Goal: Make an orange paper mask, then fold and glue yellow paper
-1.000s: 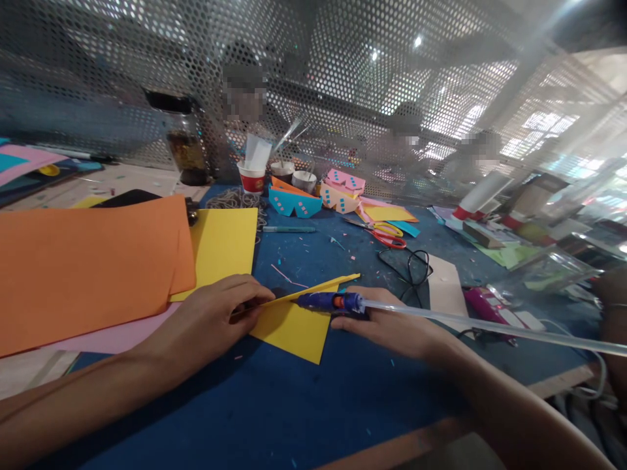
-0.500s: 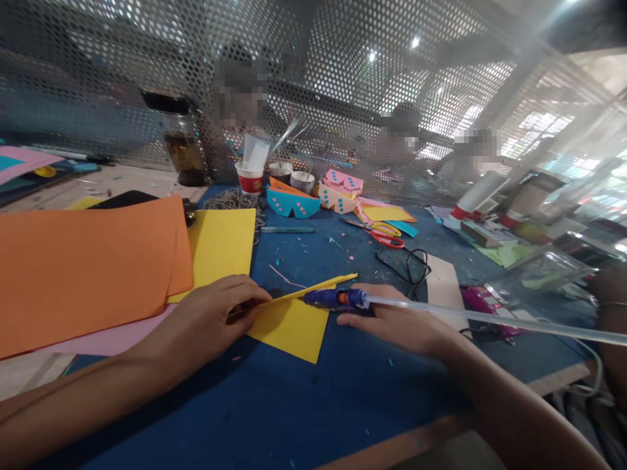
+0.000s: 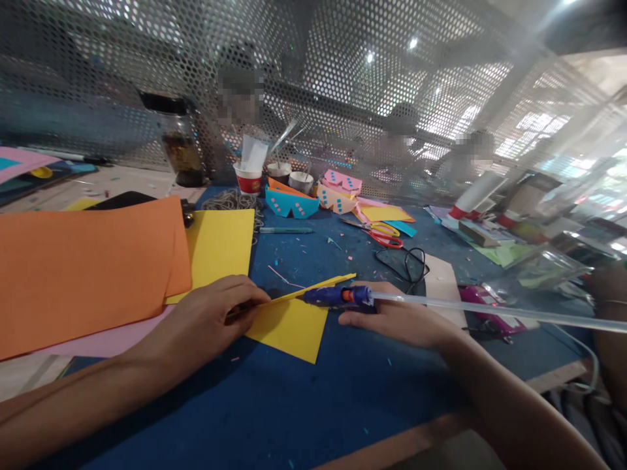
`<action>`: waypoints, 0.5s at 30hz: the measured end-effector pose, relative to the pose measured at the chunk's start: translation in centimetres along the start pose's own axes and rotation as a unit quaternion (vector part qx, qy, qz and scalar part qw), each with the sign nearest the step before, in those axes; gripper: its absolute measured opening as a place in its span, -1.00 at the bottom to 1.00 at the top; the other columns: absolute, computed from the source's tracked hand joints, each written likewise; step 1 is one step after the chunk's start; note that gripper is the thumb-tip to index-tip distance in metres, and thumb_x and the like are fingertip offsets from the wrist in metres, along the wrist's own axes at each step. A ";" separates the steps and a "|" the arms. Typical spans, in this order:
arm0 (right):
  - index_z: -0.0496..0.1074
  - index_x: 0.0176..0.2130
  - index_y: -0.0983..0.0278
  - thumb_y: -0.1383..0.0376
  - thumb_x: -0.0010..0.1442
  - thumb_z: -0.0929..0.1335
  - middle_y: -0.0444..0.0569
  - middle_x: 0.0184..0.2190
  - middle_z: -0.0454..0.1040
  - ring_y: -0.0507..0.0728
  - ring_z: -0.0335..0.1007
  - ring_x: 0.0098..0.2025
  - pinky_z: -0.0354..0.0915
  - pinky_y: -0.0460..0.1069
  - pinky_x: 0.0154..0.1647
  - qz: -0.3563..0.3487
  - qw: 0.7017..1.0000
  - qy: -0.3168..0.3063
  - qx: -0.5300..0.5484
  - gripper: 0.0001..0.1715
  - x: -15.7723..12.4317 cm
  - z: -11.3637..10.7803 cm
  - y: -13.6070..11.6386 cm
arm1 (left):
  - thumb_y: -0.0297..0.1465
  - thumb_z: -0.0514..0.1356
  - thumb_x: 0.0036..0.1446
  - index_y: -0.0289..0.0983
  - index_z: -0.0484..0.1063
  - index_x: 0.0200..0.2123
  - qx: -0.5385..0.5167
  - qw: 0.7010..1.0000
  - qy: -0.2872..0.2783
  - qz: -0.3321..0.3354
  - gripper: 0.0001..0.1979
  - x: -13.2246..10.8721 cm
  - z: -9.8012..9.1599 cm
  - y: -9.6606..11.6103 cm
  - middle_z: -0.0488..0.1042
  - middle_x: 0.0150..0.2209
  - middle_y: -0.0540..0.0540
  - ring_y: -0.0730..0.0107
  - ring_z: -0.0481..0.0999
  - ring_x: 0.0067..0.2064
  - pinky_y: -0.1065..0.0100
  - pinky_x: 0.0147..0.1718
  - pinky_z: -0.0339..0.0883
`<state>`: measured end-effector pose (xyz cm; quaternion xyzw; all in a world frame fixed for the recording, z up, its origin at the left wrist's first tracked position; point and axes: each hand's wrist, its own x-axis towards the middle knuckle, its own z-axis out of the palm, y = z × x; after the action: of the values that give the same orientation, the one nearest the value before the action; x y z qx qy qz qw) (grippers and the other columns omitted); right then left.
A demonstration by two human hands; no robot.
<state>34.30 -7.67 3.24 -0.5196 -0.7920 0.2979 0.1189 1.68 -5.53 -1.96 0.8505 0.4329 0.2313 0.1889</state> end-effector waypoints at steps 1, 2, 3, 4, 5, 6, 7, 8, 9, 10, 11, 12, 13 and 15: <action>0.58 -0.05 0.15 -0.07 0.28 0.43 -0.09 -0.13 0.61 0.16 0.48 -0.15 0.37 0.01 -0.11 0.003 1.000 0.002 0.022 -0.58 0.0 0.0 -0.1 | -0.38 0.12 0.24 -0.14 0.57 -0.13 0.003 1.000 0.000 0.000 -0.76 0.0 0.0 0.0 0.62 -0.13 -0.08 0.23 0.59 -0.14 0.30 -0.22 0.42; 0.58 -0.06 0.15 -0.07 0.27 0.44 -0.11 -0.17 0.60 0.13 0.47 -0.19 0.37 -0.01 -0.15 0.006 0.999 0.004 0.046 -0.58 0.1 0.0 -0.1 | -0.38 0.11 0.24 -0.14 0.57 -0.13 0.005 1.000 0.001 0.001 -0.76 0.0 0.0 0.0 0.62 -0.14 -0.07 0.24 0.59 -0.14 0.31 -0.22 0.41; 0.59 -0.08 0.16 -0.07 0.25 0.45 -0.13 -0.23 0.59 0.11 0.45 -0.24 0.36 -0.03 -0.20 0.009 0.997 0.005 0.072 -0.58 0.2 0.0 0.0 | -0.38 0.11 0.25 -0.14 0.57 -0.13 0.008 1.000 0.001 0.002 -0.76 0.0 0.0 0.0 0.62 -0.14 -0.07 0.24 0.59 -0.14 0.32 -0.23 0.41; 0.59 -0.10 0.17 -0.08 0.24 0.46 -0.14 -0.28 0.58 0.09 0.43 -0.28 0.35 -0.04 -0.24 0.012 0.995 0.006 0.098 -0.57 0.2 0.1 0.2 | -0.38 0.11 0.25 -0.14 0.57 -0.13 0.010 1.000 0.001 0.003 -0.76 0.0 0.1 -0.1 0.61 -0.14 -0.07 0.25 0.59 -0.15 0.33 -0.22 0.41; 0.59 -0.11 0.18 -0.08 0.22 0.47 -0.15 -0.31 0.56 0.07 0.41 -0.31 0.34 -0.05 -0.28 0.015 0.993 0.008 0.121 -0.56 0.3 0.2 0.5 | -0.38 0.10 0.26 -0.14 0.57 -0.13 0.012 1.000 0.001 0.004 -0.76 0.0 0.1 -0.1 0.61 -0.14 -0.06 0.26 0.58 -0.15 0.33 -0.22 0.41; 0.59 -0.13 0.20 -0.08 0.21 0.48 -0.15 -0.33 0.55 0.07 0.40 -0.32 0.33 -0.06 -0.30 0.017 0.990 0.011 0.139 -0.55 0.4 0.3 0.8 | -0.37 0.10 0.27 -0.14 0.57 -0.13 0.015 1.000 0.002 0.005 -0.76 0.0 0.2 -0.2 0.61 -0.15 -0.06 0.26 0.58 -0.15 0.34 -0.21 0.40; 0.58 -0.14 0.21 -0.07 0.20 0.49 -0.14 -0.33 0.55 0.07 0.41 -0.31 0.32 -0.06 -0.31 0.018 0.988 0.017 0.152 -0.56 0.5 0.5 1.1 | -0.37 0.10 0.27 -0.14 0.57 -0.13 0.017 1.000 0.002 0.006 -0.76 0.0 0.2 -0.2 0.60 -0.14 -0.05 0.26 0.58 -0.14 0.34 -0.21 0.40; 0.58 -0.14 0.22 -0.06 0.20 0.49 -0.13 -0.31 0.56 0.08 0.42 -0.29 0.33 -0.06 -0.30 0.016 0.986 0.024 0.161 -0.56 0.6 0.6 1.4 | -0.37 0.10 0.28 -0.13 0.57 -0.13 0.019 1.000 0.001 0.006 -0.76 0.1 0.2 -0.3 0.60 -0.14 -0.05 0.27 0.58 -0.14 0.35 -0.20 0.40; 0.57 -0.14 0.22 -0.04 0.21 0.49 -0.11 -0.29 0.56 0.09 0.43 -0.26 0.34 -0.05 -0.27 0.012 0.985 0.034 0.166 -0.58 0.7 0.7 1.6 | -0.37 0.10 0.29 -0.13 0.57 -0.12 0.021 1.000 0.000 0.006 -0.76 0.1 0.3 -0.3 0.60 -0.14 -0.04 0.27 0.58 -0.13 0.35 -0.20 0.40; 0.56 -0.12 0.21 -0.02 0.22 0.49 -0.10 -0.25 0.57 0.10 0.44 -0.23 0.35 -0.04 -0.24 0.007 0.985 0.045 0.168 -0.60 0.7 0.7 1.8 | -0.36 0.10 0.29 -0.12 0.57 -0.12 0.023 1.000 -0.001 0.006 -0.76 0.1 0.3 -0.4 0.60 -0.14 -0.04 0.27 0.58 -0.13 0.36 -0.20 0.41; 0.55 -0.11 0.21 -0.01 0.23 0.49 -0.10 -0.22 0.57 0.11 0.44 -0.20 0.36 -0.04 -0.22 0.001 0.984 0.056 0.169 -0.61 0.8 0.8 1.8 | -0.37 0.10 0.29 -0.12 0.57 -0.12 0.024 1.000 -0.001 0.007 -0.76 0.0 0.3 -0.4 0.60 -0.13 -0.03 0.28 0.58 -0.13 0.36 -0.20 0.41; 0.54 -0.09 0.20 0.00 0.24 0.48 -0.09 -0.19 0.56 0.12 0.44 -0.18 0.36 -0.03 -0.20 -0.007 0.984 0.066 0.168 -0.62 0.8 0.7 1.8 | -0.38 0.10 0.29 -0.12 0.57 -0.12 0.025 1.000 -0.001 0.009 -0.76 0.0 0.3 -0.4 0.60 -0.13 -0.03 0.28 0.58 -0.13 0.36 -0.19 0.41; 0.52 -0.08 0.19 0.01 0.26 0.47 -0.09 -0.16 0.55 0.12 0.43 -0.17 0.36 -0.03 -0.19 -0.017 0.983 0.072 0.167 -0.63 0.9 0.7 1.8 | -0.39 0.10 0.28 -0.12 0.57 -0.12 0.026 1.000 0.001 0.011 -0.75 0.0 0.3 -0.4 0.60 -0.13 -0.03 0.28 0.58 -0.12 0.36 -0.18 0.42; 0.48 -0.09 0.20 0.01 0.30 0.44 -0.08 -0.16 0.52 0.11 0.42 -0.19 0.35 -0.02 -0.20 -0.038 0.984 0.088 0.151 -0.65 1.1 0.4 1.6 | -0.42 0.09 0.27 -0.13 0.57 -0.12 0.027 0.999 0.007 0.020 -0.75 -0.2 0.3 -0.5 0.60 -0.12 -0.03 0.29 0.59 -0.11 0.36 -0.16 0.42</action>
<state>34.87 -6.33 1.82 -0.4897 -0.7430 0.3627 0.2768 1.48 -5.46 -2.51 0.8619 0.4233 0.2297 0.1584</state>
